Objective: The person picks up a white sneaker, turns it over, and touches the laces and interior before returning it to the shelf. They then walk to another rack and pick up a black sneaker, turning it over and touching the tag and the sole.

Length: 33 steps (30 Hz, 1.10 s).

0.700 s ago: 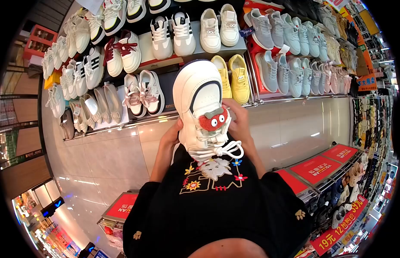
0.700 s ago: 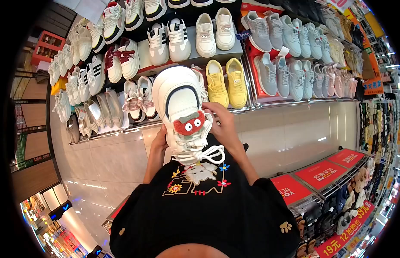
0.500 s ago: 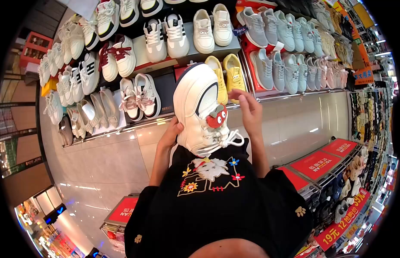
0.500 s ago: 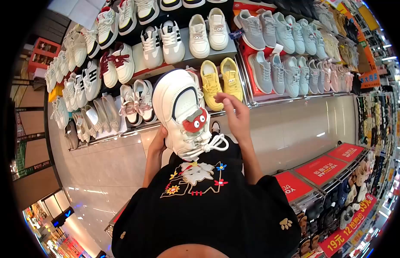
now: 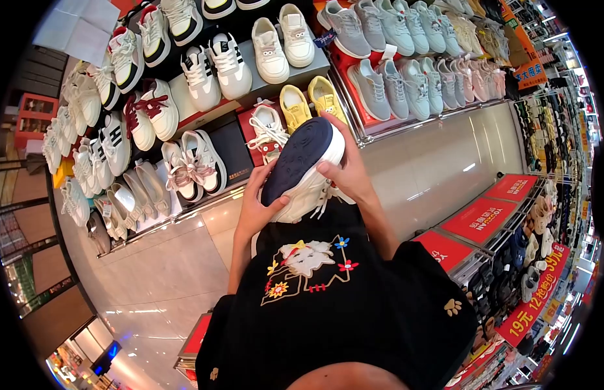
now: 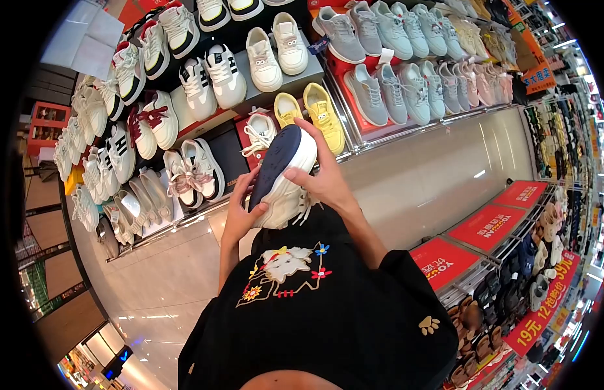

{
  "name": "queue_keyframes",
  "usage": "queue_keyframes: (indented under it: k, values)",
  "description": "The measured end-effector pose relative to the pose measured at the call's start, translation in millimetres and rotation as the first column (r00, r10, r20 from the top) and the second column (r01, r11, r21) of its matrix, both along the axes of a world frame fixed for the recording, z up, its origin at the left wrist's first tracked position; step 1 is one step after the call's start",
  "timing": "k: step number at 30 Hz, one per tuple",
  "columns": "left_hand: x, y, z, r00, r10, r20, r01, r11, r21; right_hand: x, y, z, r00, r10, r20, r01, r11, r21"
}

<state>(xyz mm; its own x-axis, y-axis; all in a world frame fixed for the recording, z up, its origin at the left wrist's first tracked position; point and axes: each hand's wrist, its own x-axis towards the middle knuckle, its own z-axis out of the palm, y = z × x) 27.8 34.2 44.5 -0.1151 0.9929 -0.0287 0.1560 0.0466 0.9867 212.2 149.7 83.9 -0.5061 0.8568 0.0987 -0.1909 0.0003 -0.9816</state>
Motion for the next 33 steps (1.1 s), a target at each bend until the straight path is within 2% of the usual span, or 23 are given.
queue_keyframes:
  k: [5, 8, 11, 12, 17, 19, 22, 27, 29, 30, 32, 33]
  values:
    - [0.3, -0.8, 7.2, 0.996, -0.002, -0.089, 0.002, 1.0, 0.005, 0.9, -7.2, 2.5, 0.998, -0.025, -0.055, 0.022, 0.997, -0.068]
    - [-0.9, -4.1, -1.2, 0.998, 0.004, -0.062, -0.002, 1.0, 0.017, 0.5, -7.7, 2.6, 0.994, -0.078, -0.081, 0.074, 0.996, -0.047]
    - [-4.3, -9.4, -10.2, 0.998, 0.046, 0.034, -0.048, 0.998, 0.047, 2.8, -3.8, 2.7, 0.985, -0.146, -0.089, 0.146, 0.989, -0.016]
    - [-5.7, -12.1, -11.7, 0.998, 0.051, 0.035, -0.051, 0.999, 0.007, 4.8, -2.6, 3.0, 0.98, -0.177, -0.091, 0.177, 0.984, -0.003]
    - [-4.5, -14.8, -16.4, 0.997, 0.052, 0.054, -0.05, 0.998, -0.042, 8.4, -0.3, 7.1, 0.983, -0.15, -0.106, 0.154, 0.987, 0.035]
    - [-3.2, -12.5, -18.9, 0.999, 0.032, -0.002, -0.032, 0.997, 0.064, 6.7, -3.0, 7.9, 0.985, -0.093, -0.147, 0.098, 0.995, 0.03]
    - [1.9, -11.5, -6.8, 0.997, 0.007, -0.077, 0.001, 0.994, 0.106, 2.3, -7.7, 9.0, 0.98, -0.055, -0.193, 0.067, 0.996, 0.061]
    - [6.5, -12.4, -8.0, 0.998, 0.04, -0.047, -0.036, 0.996, 0.083, -0.3, -6.4, 11.3, 0.976, 0.012, -0.218, 0.017, 0.991, 0.134]
    - [10.1, -13.9, -17.9, 0.984, 0.133, 0.121, -0.149, 0.979, 0.139, -2.1, -1.9, 19.9, 0.987, 0.082, -0.137, -0.059, 0.985, 0.164]
    - [12.1, -14.4, -18.1, 0.984, 0.14, 0.114, -0.155, 0.978, 0.139, -3.7, 0.6, 23.5, 0.986, 0.088, -0.144, -0.064, 0.984, 0.164]
    - [12.5, -17.4, -18.1, 0.916, 0.148, 0.373, -0.18, 0.982, 0.051, -8.3, 6.0, 27.9, 0.99, 0.056, -0.132, -0.03, 0.982, 0.189]
    - [4.3, -28.3, -45.5, 0.906, 0.147, 0.397, -0.157, 0.988, -0.007, -10.6, 6.9, 26.6, 0.988, 0.049, -0.144, -0.021, 0.982, 0.189]
